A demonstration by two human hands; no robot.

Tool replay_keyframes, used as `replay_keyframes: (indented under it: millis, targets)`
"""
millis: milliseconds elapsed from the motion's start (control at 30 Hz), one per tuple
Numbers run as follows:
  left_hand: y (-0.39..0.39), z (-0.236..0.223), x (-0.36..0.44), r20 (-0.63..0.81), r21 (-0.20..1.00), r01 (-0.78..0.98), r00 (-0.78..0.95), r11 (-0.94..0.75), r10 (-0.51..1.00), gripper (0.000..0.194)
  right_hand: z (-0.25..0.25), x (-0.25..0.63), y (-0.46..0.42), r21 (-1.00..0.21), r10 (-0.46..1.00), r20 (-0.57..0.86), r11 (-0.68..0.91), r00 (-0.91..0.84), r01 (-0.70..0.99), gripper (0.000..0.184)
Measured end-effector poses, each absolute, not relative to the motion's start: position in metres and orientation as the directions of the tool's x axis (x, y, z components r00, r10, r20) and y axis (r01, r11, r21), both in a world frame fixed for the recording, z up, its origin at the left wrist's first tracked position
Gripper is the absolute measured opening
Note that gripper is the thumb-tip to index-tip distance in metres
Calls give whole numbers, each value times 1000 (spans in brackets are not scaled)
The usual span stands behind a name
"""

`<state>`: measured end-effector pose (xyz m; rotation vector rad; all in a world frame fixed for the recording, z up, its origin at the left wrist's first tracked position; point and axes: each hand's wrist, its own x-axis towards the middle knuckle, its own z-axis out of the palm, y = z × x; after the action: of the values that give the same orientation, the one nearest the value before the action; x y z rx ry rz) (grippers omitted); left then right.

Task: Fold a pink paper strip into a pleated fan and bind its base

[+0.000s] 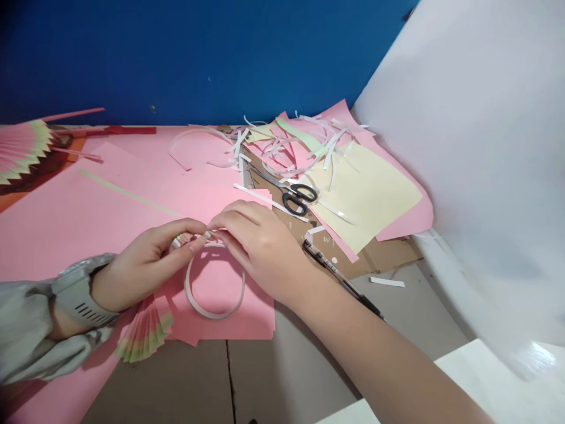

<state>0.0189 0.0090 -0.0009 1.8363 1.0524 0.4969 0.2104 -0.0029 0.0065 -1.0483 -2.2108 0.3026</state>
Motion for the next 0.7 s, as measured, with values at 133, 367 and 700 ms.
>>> replay_keyframes:
  millis: [133, 367, 700]
  targets:
    - [9, -1, 19, -111, 871, 455, 547, -183, 830, 21, 7, 211, -3, -480, 763, 450, 645, -464, 594, 13]
    - [9, 1, 19, -102, 871, 451, 556, -196, 825, 18, 6, 209, -3, -471, 763, 452, 644, -462, 603, 15]
    - [12, -3, 19, -60, 900, 390, 551, -193, 833, 18, 7, 208, -5, -541, 813, 443, 579, -379, 610, 12]
